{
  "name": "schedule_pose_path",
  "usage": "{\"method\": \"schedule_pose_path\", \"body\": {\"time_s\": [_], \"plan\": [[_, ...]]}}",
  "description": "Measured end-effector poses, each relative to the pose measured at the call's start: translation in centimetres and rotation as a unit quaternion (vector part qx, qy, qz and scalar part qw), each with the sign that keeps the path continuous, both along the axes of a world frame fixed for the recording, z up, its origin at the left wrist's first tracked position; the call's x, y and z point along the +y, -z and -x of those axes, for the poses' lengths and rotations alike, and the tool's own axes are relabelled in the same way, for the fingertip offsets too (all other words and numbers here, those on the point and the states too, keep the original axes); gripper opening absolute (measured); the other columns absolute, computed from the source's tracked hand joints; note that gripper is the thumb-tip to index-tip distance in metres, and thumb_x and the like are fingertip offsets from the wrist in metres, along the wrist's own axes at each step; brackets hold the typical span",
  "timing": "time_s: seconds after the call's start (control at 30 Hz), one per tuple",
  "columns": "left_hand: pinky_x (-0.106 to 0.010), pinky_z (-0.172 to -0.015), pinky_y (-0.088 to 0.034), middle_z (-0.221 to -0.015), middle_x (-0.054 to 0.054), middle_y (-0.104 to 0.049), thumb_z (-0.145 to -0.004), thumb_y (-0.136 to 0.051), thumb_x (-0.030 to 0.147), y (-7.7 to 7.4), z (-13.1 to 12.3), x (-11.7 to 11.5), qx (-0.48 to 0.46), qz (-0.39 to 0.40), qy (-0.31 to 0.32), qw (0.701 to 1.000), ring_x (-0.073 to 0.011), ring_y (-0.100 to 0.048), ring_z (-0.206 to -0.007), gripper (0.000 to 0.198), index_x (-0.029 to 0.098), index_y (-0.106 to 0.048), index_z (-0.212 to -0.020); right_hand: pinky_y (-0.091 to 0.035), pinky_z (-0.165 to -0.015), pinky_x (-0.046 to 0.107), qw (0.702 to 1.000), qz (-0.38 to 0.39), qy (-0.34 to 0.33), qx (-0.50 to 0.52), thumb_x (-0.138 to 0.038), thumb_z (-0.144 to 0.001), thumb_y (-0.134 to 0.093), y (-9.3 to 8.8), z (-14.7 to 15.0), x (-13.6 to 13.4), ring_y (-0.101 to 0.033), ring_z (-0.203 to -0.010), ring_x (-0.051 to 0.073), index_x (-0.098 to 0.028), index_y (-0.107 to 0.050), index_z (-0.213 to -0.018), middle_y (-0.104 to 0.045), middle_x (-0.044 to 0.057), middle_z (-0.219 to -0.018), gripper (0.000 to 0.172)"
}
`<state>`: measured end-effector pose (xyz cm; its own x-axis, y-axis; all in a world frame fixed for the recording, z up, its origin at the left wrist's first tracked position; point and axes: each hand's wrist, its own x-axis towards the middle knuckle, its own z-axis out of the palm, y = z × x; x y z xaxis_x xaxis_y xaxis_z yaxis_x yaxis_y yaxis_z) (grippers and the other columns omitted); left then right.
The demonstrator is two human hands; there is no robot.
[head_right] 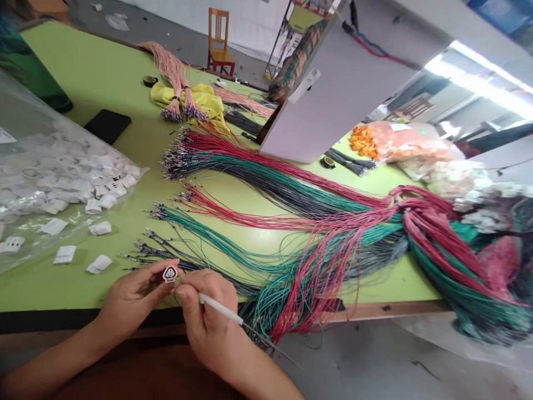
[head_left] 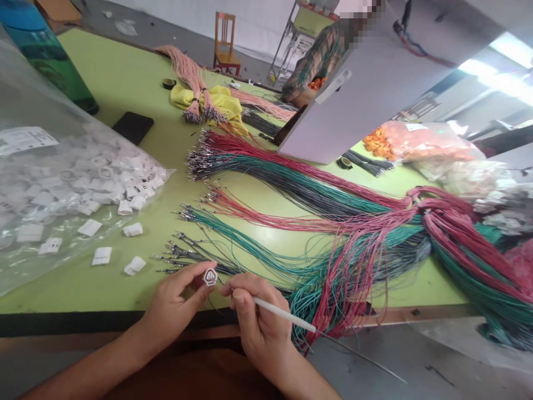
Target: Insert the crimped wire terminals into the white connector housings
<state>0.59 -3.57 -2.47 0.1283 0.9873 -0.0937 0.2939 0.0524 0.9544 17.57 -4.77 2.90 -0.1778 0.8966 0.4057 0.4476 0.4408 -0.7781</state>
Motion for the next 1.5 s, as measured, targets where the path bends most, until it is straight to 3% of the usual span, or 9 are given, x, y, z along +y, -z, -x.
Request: {"method": "schedule_pose_path", "body": {"time_s": [0.3, 0.4, 0.7, 0.8, 0.9, 1.03, 1.13, 1.27, 1.5], "plan": [[-0.021, -0.049, -0.055, -0.073, -0.002, -0.070, -0.083, -0.059, 0.040, 0.1, -0.3, -0.4, -0.056, 0.073, 0.014, 0.996, -0.0125, -0.063, -0.052, 0.038, 0.017, -0.066, -0.112, -0.050, -0.070, 0.026, 0.999, -0.026, -0.020, 0.000, -0.013, -0.094, -0.045, -0.3, 0.4, 0.1, -0.061, -0.074, 0.013, -0.019, -0.053, -0.099, -0.066, 0.003, -0.082, 0.011], [-0.021, -0.051, -0.056, -0.077, -0.002, -0.071, -0.083, -0.059, 0.042, -0.1, -0.3, -0.3, -0.038, 0.063, 0.015, 0.997, -0.0118, -0.064, -0.052, 0.037, 0.017, -0.066, -0.111, -0.049, -0.070, 0.026, 0.999, -0.024, -0.033, -0.010, -0.014, -0.094, -0.045, -0.2, 0.4, 0.2, -0.062, -0.075, 0.013, -0.019, -0.053, -0.099, -0.067, 0.003, -0.083, 0.011], [-0.020, -0.062, -0.056, -0.088, -0.007, -0.074, -0.092, -0.048, 0.031, 0.5, -0.2, -0.1, 0.090, -0.152, 0.061, 0.982, -0.0108, -0.067, -0.055, 0.029, 0.013, -0.061, -0.111, -0.048, -0.064, 0.024, 0.998, 0.021, -0.001, -0.054, -0.018, -0.095, -0.044, -0.3, 0.3, 0.6, -0.061, -0.067, 0.013, -0.019, -0.057, -0.088, -0.065, 0.003, -0.075, 0.015], [-0.023, -0.072, -0.057, -0.093, -0.009, -0.074, -0.094, -0.045, 0.027, 0.8, -0.3, -0.3, 0.140, -0.218, 0.075, 0.963, -0.0149, -0.071, -0.073, 0.026, 0.014, -0.059, -0.112, -0.046, -0.059, 0.022, 0.996, 0.069, 0.025, -0.054, -0.023, -0.096, -0.041, -0.8, 0.1, 1.0, -0.058, -0.057, 0.011, -0.019, -0.058, -0.079, -0.063, 0.002, -0.070, 0.025], [-0.024, -0.081, -0.055, -0.100, -0.011, -0.074, -0.095, -0.042, 0.025, 0.6, -0.4, -0.4, 0.167, -0.263, 0.090, 0.946, -0.0173, -0.070, -0.090, 0.024, 0.015, -0.057, -0.112, -0.045, -0.054, 0.021, 0.989, 0.144, 0.031, -0.008, -0.028, -0.097, -0.039, -1.1, -0.2, 1.6, -0.055, -0.049, 0.009, -0.018, -0.057, -0.071, -0.061, 0.001, -0.064, 0.033], [-0.023, -0.080, -0.055, -0.100, -0.011, -0.074, -0.096, -0.040, 0.023, 0.3, -0.6, -0.4, 0.181, -0.293, 0.120, 0.931, -0.0169, -0.070, -0.090, 0.024, 0.014, -0.055, -0.111, -0.044, -0.047, 0.020, 0.961, 0.260, 0.025, 0.085, -0.037, -0.095, -0.041, -0.9, -0.8, 2.3, -0.055, -0.042, 0.008, -0.017, -0.056, -0.069, -0.061, 0.000, -0.058, 0.036], [-0.024, -0.081, -0.055, -0.099, -0.012, -0.074, -0.095, -0.040, 0.024, 0.3, -0.7, -0.4, 0.189, -0.313, 0.125, 0.922, -0.0177, -0.070, -0.089, 0.025, 0.013, -0.054, -0.113, -0.043, -0.043, 0.019, 0.940, 0.299, 0.034, 0.160, -0.044, -0.093, -0.046, -0.6, -1.1, 2.5, -0.054, -0.039, 0.008, -0.016, -0.056, -0.070, -0.061, -0.001, -0.057, 0.038], [-0.025, -0.081, -0.055, -0.100, -0.010, -0.074, -0.095, -0.041, 0.025, 0.5, -0.7, -0.4, 0.185, -0.291, 0.116, 0.932, -0.0177, -0.071, -0.090, 0.025, 0.016, -0.054, -0.114, -0.041, -0.040, 0.018, 0.937, 0.273, 0.068, 0.206, -0.044, -0.093, -0.048, -1.1, -1.5, 2.4, -0.052, -0.037, 0.007, -0.015, -0.056, -0.067, -0.060, -0.001, -0.055, 0.039], [-0.023, -0.080, -0.055, -0.103, -0.007, -0.074, -0.093, -0.041, 0.028, -0.3, 0.0, -0.3, 0.121, -0.170, 0.116, 0.971, -0.0176, -0.070, -0.091, 0.027, 0.020, -0.055, -0.115, -0.047, -0.048, 0.021, 0.975, 0.149, 0.077, 0.147, -0.031, -0.097, -0.043, -1.9, -1.2, 1.0, -0.055, -0.045, 0.008, -0.016, -0.060, -0.074, -0.063, 0.002, -0.065, 0.032]]}}
